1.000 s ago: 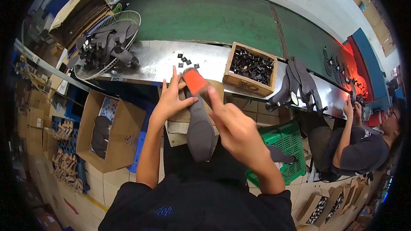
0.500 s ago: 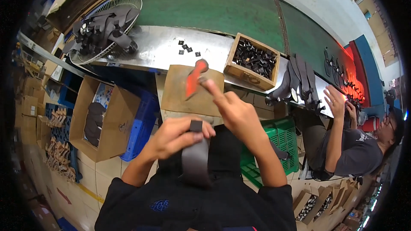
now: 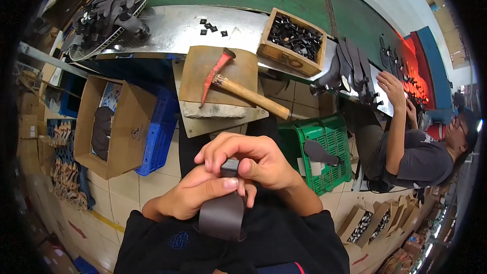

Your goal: Manually assemble and secure heel components to shoe soles using a hammer and small clips.

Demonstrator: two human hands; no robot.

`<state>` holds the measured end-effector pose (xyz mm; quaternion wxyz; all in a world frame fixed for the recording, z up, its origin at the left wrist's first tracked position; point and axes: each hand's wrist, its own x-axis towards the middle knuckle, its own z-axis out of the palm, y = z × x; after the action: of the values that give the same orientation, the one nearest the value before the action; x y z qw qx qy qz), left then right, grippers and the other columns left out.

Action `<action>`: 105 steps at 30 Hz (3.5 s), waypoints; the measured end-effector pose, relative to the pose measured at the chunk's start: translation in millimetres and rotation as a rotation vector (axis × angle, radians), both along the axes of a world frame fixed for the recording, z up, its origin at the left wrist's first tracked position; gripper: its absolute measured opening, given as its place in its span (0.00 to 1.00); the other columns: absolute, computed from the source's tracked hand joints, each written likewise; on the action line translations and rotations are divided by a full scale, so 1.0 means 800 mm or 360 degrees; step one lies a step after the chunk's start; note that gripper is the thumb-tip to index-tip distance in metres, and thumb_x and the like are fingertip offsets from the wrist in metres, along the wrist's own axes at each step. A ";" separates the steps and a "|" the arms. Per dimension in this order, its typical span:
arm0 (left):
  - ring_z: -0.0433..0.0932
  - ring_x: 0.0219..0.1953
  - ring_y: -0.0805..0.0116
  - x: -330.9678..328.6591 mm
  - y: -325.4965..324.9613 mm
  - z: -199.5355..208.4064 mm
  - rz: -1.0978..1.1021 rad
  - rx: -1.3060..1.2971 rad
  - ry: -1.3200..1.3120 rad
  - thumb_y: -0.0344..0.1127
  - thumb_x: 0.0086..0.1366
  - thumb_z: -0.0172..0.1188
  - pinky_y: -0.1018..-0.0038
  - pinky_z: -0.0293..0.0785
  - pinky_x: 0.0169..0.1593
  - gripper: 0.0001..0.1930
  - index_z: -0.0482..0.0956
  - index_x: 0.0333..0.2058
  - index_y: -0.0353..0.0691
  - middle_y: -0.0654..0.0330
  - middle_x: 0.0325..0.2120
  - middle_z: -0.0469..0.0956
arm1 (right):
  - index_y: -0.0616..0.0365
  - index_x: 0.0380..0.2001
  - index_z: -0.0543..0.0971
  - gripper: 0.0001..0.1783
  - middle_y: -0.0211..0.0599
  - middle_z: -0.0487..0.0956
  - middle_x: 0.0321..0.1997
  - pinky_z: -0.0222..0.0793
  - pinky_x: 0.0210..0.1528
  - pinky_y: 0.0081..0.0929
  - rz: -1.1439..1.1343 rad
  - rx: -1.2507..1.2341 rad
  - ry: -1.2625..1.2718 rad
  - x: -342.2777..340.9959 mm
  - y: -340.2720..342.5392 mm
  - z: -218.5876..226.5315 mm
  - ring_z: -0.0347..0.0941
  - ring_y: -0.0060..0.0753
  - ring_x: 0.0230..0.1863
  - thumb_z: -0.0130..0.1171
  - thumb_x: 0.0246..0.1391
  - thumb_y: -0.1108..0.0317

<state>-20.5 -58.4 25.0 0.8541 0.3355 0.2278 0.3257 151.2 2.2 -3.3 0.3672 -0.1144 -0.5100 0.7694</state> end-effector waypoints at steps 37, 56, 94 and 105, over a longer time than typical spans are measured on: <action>0.54 0.72 0.47 0.087 0.266 -0.011 0.1235 0.2433 0.2141 0.26 0.65 0.56 0.57 0.47 0.73 0.27 0.66 0.63 0.37 0.46 0.67 0.62 | 0.68 0.45 0.79 0.12 0.39 0.79 0.33 0.77 0.35 0.25 -0.2273 0.0791 -0.0885 0.331 0.201 -0.055 0.78 0.27 0.30 0.60 0.63 0.70; 0.71 0.61 0.53 0.248 0.333 -0.033 0.1240 0.2817 0.2005 0.35 0.57 0.66 0.48 0.41 0.74 0.17 0.78 0.43 0.34 0.52 0.49 0.79 | 0.63 0.41 0.77 0.10 0.49 0.77 0.45 0.73 0.48 0.40 -0.2056 0.1361 -0.1788 0.354 0.205 -0.131 0.76 0.56 0.46 0.58 0.54 0.81; 0.77 0.44 0.59 0.140 0.473 -0.104 0.0172 0.3169 0.2748 0.33 0.57 0.65 0.65 0.77 0.44 0.10 0.79 0.38 0.40 0.58 0.37 0.77 | 0.63 0.44 0.70 0.15 0.33 0.71 0.19 0.58 0.17 0.18 -0.0778 -0.1043 -0.0560 0.214 -0.103 -0.175 0.60 0.17 0.13 0.49 0.51 0.79; 0.78 0.43 0.54 0.131 0.462 -0.111 0.0366 0.2884 0.2504 0.27 0.58 0.63 0.62 0.78 0.43 0.16 0.71 0.44 0.39 0.53 0.37 0.78 | 0.68 0.32 0.74 0.05 0.25 0.63 0.12 0.55 0.14 0.19 -0.1111 -0.0657 -0.0196 0.192 -0.026 -0.136 0.56 0.16 0.09 0.50 0.60 0.76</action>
<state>84.5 311.0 -64.0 -0.0983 0.8976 0.4034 0.1479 305.1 -19.0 -112.0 0.5443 -0.3976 -0.2965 0.6765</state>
